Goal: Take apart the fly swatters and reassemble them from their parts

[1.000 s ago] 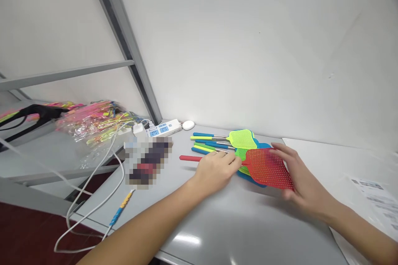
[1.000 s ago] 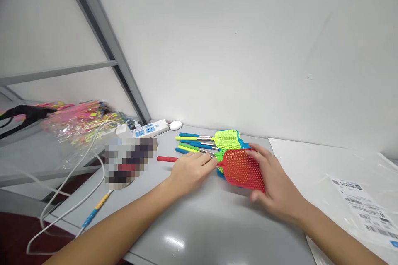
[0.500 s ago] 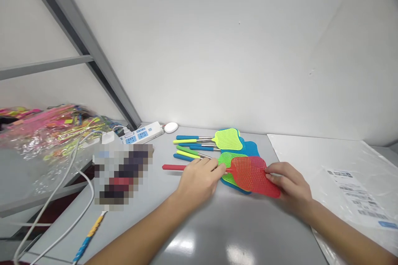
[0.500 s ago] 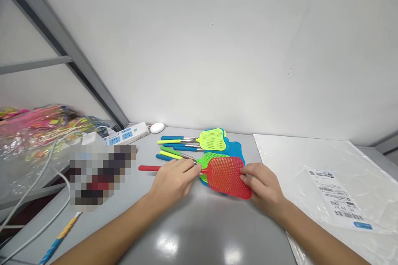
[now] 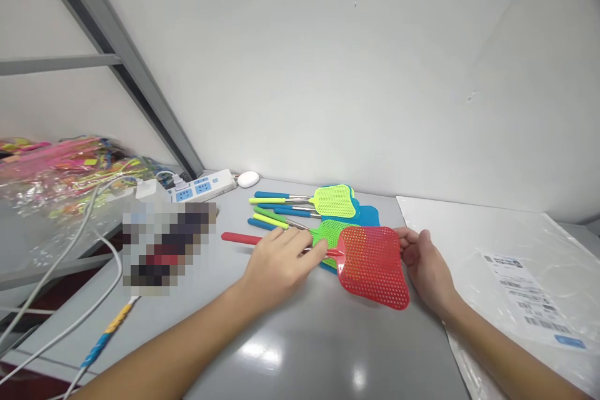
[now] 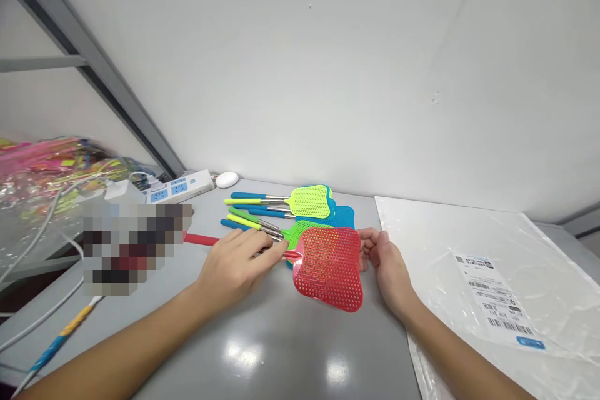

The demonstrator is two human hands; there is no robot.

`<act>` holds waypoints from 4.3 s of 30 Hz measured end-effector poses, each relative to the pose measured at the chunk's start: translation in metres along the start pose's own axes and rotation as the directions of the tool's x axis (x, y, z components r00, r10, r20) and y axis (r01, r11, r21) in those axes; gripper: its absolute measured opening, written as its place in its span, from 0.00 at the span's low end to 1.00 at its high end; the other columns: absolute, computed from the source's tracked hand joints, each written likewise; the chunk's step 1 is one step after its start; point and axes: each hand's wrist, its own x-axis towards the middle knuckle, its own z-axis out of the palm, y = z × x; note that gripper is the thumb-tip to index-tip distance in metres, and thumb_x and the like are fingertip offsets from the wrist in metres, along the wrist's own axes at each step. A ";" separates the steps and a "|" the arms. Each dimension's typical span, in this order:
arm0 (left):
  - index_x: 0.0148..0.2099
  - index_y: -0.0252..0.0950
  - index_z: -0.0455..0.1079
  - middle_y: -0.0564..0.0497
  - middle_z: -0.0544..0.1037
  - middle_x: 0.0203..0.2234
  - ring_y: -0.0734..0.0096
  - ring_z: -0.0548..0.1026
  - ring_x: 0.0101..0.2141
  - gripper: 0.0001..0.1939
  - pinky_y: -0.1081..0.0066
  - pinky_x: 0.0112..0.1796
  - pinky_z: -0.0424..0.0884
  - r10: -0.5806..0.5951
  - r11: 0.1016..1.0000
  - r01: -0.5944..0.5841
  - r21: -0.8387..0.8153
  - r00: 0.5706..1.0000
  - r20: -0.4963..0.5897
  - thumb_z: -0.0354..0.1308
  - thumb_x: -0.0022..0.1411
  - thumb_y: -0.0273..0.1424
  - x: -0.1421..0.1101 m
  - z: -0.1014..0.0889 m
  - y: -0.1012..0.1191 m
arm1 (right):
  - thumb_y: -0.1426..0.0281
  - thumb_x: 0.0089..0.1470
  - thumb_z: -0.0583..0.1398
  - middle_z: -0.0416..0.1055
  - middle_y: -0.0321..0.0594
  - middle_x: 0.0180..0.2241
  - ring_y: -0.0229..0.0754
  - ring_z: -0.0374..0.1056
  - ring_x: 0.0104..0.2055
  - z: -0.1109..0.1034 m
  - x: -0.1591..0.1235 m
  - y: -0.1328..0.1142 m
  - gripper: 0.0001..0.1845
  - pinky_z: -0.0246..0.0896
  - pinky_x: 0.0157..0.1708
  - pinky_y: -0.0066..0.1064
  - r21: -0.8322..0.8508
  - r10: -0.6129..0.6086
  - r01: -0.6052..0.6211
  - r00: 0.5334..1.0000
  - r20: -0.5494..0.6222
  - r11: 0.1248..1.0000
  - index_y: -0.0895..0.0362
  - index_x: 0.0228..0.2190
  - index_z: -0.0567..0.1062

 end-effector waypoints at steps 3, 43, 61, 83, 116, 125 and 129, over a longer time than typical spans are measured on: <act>0.42 0.38 0.71 0.53 0.70 0.25 0.70 0.64 0.28 0.10 0.68 0.29 0.54 0.025 0.999 -0.026 0.029 0.999 0.027 0.51 0.65 0.22 0.001 0.005 -0.002 | 0.57 0.58 0.60 0.72 0.38 0.32 0.42 0.68 0.33 0.003 -0.005 -0.004 0.13 0.65 0.32 0.34 -0.151 -0.020 0.027 0.999 0.044 0.988 0.52 0.40 0.73; 0.36 0.36 0.68 0.53 0.71 0.24 0.71 0.70 0.24 0.09 0.68 0.22 0.52 0.041 0.997 -0.029 -0.069 0.983 0.182 0.47 0.67 0.29 0.001 -0.015 -0.003 | 0.71 0.53 0.62 0.72 0.33 0.22 0.41 0.67 0.22 -0.031 -0.009 -0.014 0.07 0.60 0.28 0.40 -0.791 -0.772 0.608 0.535 0.344 0.069 0.45 0.27 0.74; 0.36 0.38 0.68 0.54 0.72 0.22 0.73 0.69 0.20 0.13 0.69 0.21 0.46 -0.025 0.995 0.050 -0.084 0.962 0.273 0.45 0.71 0.34 0.000 -0.021 0.011 | 0.77 0.55 0.61 0.69 0.37 0.41 0.39 0.67 0.38 -0.015 -0.001 -0.008 0.34 0.60 0.44 0.39 -0.762 -0.715 0.632 0.468 0.519 -0.139 0.36 0.58 0.66; 0.35 0.39 0.62 0.54 0.74 0.26 0.70 0.72 0.26 0.16 0.72 0.26 0.61 -0.187 0.774 0.463 -0.432 0.819 0.542 0.40 0.73 0.37 0.004 -0.051 -0.008 | 0.81 0.57 0.54 0.70 0.43 0.53 0.47 0.71 0.47 -0.022 0.004 -0.007 0.39 0.70 0.39 0.39 -0.711 -0.636 0.694 0.599 0.485 0.111 0.38 0.63 0.57; 0.34 0.37 0.68 0.51 0.71 0.29 0.65 0.70 0.36 0.13 0.62 0.38 0.61 -0.013 0.959 0.067 -0.275 0.981 0.196 0.51 0.69 0.37 -0.075 -0.034 0.041 | 0.78 0.59 0.50 0.74 0.42 0.49 0.46 0.71 0.49 0.134 0.016 -0.059 0.23 0.69 0.46 0.40 -0.493 -0.197 0.798 0.576 0.793 0.346 0.51 0.51 0.72; 0.45 0.39 0.74 0.47 0.75 0.47 0.59 0.68 0.50 0.15 0.59 0.50 0.64 -0.484 0.847 0.532 -0.020 0.785 0.388 0.45 0.71 0.34 -0.115 -0.072 -0.033 | 0.63 0.60 0.58 0.72 0.43 0.47 0.47 0.70 0.45 0.102 -0.067 -0.019 0.21 0.68 0.43 0.40 -0.652 -0.123 0.683 0.715 0.688 0.328 0.49 0.55 0.67; 0.51 0.39 0.72 0.43 0.74 0.47 0.55 0.70 0.46 0.17 0.57 0.47 0.66 -0.574 0.800 0.579 0.156 0.664 0.479 0.44 0.71 0.36 -0.110 -0.072 -0.008 | 0.68 0.65 0.51 0.72 0.40 0.38 0.45 0.68 0.36 0.123 -0.061 -0.016 0.09 0.64 0.37 0.41 -0.697 -0.019 0.637 0.743 0.669 0.329 0.52 0.40 0.72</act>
